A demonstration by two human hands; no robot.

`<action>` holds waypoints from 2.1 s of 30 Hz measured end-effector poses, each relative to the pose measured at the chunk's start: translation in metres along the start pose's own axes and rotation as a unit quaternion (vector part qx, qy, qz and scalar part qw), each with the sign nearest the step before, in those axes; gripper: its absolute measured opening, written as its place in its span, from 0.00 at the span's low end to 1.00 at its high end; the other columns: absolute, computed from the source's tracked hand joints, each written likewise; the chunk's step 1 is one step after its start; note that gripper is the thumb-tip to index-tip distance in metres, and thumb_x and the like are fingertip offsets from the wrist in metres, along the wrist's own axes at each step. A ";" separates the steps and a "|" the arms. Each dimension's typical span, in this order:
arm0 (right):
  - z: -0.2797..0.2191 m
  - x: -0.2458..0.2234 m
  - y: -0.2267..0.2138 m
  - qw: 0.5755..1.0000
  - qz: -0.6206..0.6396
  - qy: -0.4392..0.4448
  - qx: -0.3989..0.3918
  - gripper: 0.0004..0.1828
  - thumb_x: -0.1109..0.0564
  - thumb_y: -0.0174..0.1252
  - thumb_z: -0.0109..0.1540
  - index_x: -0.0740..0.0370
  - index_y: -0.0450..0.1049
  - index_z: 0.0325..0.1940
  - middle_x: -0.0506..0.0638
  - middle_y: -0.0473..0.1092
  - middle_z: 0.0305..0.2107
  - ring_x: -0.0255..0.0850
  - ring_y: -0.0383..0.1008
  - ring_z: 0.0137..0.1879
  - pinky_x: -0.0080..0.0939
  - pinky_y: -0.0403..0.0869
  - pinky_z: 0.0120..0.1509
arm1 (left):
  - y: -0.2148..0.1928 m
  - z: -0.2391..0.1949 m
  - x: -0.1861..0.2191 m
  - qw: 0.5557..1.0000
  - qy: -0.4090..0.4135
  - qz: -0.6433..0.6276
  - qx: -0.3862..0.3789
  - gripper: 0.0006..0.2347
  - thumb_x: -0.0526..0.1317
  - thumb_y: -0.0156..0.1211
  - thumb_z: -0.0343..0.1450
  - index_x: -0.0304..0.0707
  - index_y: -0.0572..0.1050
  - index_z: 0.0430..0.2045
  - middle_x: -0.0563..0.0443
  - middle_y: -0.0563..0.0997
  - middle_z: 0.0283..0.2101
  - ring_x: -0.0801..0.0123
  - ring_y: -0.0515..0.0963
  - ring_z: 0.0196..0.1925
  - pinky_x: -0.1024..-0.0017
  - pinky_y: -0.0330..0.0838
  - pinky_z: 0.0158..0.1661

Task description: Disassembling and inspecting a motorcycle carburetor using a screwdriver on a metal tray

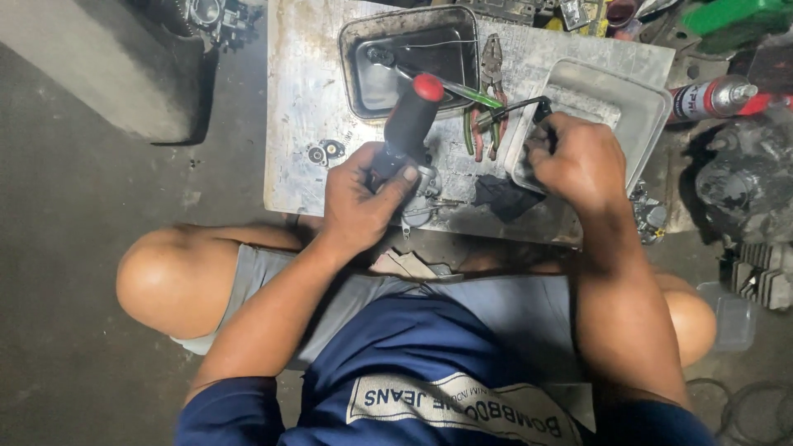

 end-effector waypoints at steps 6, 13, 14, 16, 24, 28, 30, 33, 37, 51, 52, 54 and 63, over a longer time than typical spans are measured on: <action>-0.041 -0.043 -0.033 0.959 0.108 -0.145 0.220 0.11 0.67 0.59 0.56 0.74 0.78 0.41 0.55 0.75 0.29 0.42 0.63 0.26 0.38 0.65 0.31 | -0.009 0.001 0.005 0.999 -0.036 -0.009 -0.005 0.17 0.28 0.62 0.72 0.31 0.69 0.55 0.54 0.75 0.35 0.77 0.71 0.34 0.80 0.69 0.39; -0.047 -0.028 -0.001 0.903 0.387 -0.134 0.130 0.12 0.73 0.53 0.57 0.68 0.70 0.44 0.47 0.67 0.31 0.31 0.61 0.37 0.27 0.64 0.43 | -0.010 0.001 -0.006 0.999 -0.037 0.002 0.005 0.15 0.29 0.62 0.72 0.31 0.70 0.53 0.54 0.75 0.36 0.76 0.74 0.36 0.79 0.70 0.41; -0.043 -0.026 0.002 0.907 0.362 -0.144 0.158 0.13 0.72 0.55 0.54 0.67 0.74 0.41 0.50 0.67 0.26 0.33 0.64 0.33 0.29 0.67 0.39 | -0.010 0.001 -0.010 1.000 -0.006 0.012 0.027 0.14 0.31 0.65 0.71 0.32 0.73 0.49 0.49 0.78 0.33 0.73 0.75 0.33 0.75 0.73 0.37; -0.036 -0.026 0.003 0.910 0.336 -0.153 0.187 0.14 0.71 0.57 0.52 0.66 0.78 0.39 0.53 0.67 0.22 0.35 0.67 0.30 0.31 0.71 0.34 | -0.009 0.001 -0.011 0.998 0.026 0.020 0.047 0.13 0.32 0.68 0.69 0.33 0.76 0.46 0.44 0.80 0.30 0.71 0.77 0.31 0.72 0.75 0.33; -0.029 -0.064 0.068 0.853 -0.173 -0.354 0.341 0.12 0.48 0.72 0.52 0.50 0.78 0.35 0.49 0.67 0.30 0.53 0.70 0.46 0.66 0.64 0.57 | -0.008 0.001 -0.007 0.998 0.036 0.025 0.044 0.14 0.33 0.69 0.70 0.32 0.76 0.47 0.42 0.81 0.32 0.68 0.78 0.34 0.69 0.76 0.35; -0.024 -0.066 0.084 0.854 -0.191 -0.364 0.320 0.05 0.54 0.68 0.59 0.49 0.77 0.33 0.50 0.66 0.31 0.54 0.69 0.55 0.72 0.57 0.60 | -0.009 -0.002 -0.002 0.998 0.032 0.031 0.043 0.13 0.34 0.69 0.70 0.34 0.76 0.46 0.44 0.81 0.32 0.67 0.79 0.36 0.67 0.79 0.39; -0.025 -0.072 0.083 0.883 -0.238 -0.315 0.252 0.05 0.60 0.68 0.60 0.51 0.80 0.34 0.50 0.71 0.35 0.54 0.68 0.62 0.76 0.52 0.65 | -0.010 -0.002 0.000 0.999 0.026 0.024 0.042 0.13 0.34 0.69 0.70 0.34 0.76 0.46 0.45 0.80 0.32 0.68 0.78 0.37 0.66 0.79 0.41; -0.027 -0.075 0.082 0.893 -0.255 -0.302 0.216 0.06 0.62 0.68 0.60 0.52 0.80 0.34 0.51 0.71 0.40 0.55 0.63 0.66 0.79 0.49 0.67 | -0.011 -0.002 -0.003 0.999 0.020 0.017 0.046 0.12 0.34 0.69 0.70 0.33 0.76 0.45 0.44 0.80 0.32 0.68 0.78 0.37 0.66 0.79 0.42; -0.029 -0.074 0.062 0.913 -0.251 -0.272 0.169 0.07 0.64 0.67 0.61 0.52 0.81 0.35 0.50 0.72 0.40 0.54 0.62 0.67 0.80 0.48 0.69 | -0.011 -0.001 -0.001 0.999 0.014 0.001 0.041 0.12 0.34 0.69 0.70 0.33 0.75 0.45 0.46 0.80 0.32 0.69 0.78 0.37 0.65 0.80 0.43; 0.000 0.019 0.017 0.990 -0.079 -0.111 0.037 0.23 0.50 0.62 0.56 0.51 0.80 0.55 0.60 0.76 0.41 0.63 0.79 0.47 0.61 0.76 0.49 | 0.025 -0.015 -0.001 0.995 -0.051 0.019 -0.084 0.12 0.35 0.68 0.69 0.37 0.78 0.45 0.44 0.83 0.28 0.68 0.81 0.31 0.65 0.79 0.37; 0.003 0.019 0.021 0.990 -0.077 -0.107 0.040 0.23 0.50 0.62 0.56 0.51 0.80 0.55 0.60 0.76 0.41 0.63 0.79 0.47 0.61 0.76 0.49 | 0.028 -0.015 0.000 0.995 -0.050 0.019 -0.089 0.12 0.35 0.68 0.69 0.37 0.78 0.45 0.44 0.83 0.28 0.68 0.81 0.31 0.65 0.79 0.37; 0.010 0.017 0.029 0.994 -0.052 -0.090 0.022 0.24 0.54 0.65 0.54 0.56 0.81 0.55 0.63 0.77 0.40 0.65 0.79 0.47 0.62 0.76 0.49 | 0.034 -0.015 0.000 0.992 -0.066 0.021 -0.107 0.13 0.36 0.68 0.69 0.38 0.78 0.46 0.47 0.82 0.26 0.73 0.78 0.31 0.69 0.77 0.36; 0.015 0.008 0.024 0.995 -0.082 -0.047 -0.032 0.24 0.48 0.66 0.53 0.51 0.83 0.54 0.60 0.80 0.34 0.62 0.81 0.44 0.62 0.77 0.48 | 0.036 -0.011 -0.005 0.989 -0.084 0.022 -0.118 0.14 0.33 0.66 0.69 0.35 0.78 0.49 0.39 0.84 0.29 0.68 0.80 0.31 0.67 0.77 0.37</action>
Point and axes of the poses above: each hand's wrist, its own z-axis towards the middle knuckle, its own y-axis out of the palm, x = y × z, the point moved 3 cm from there along z, towards the middle knuckle
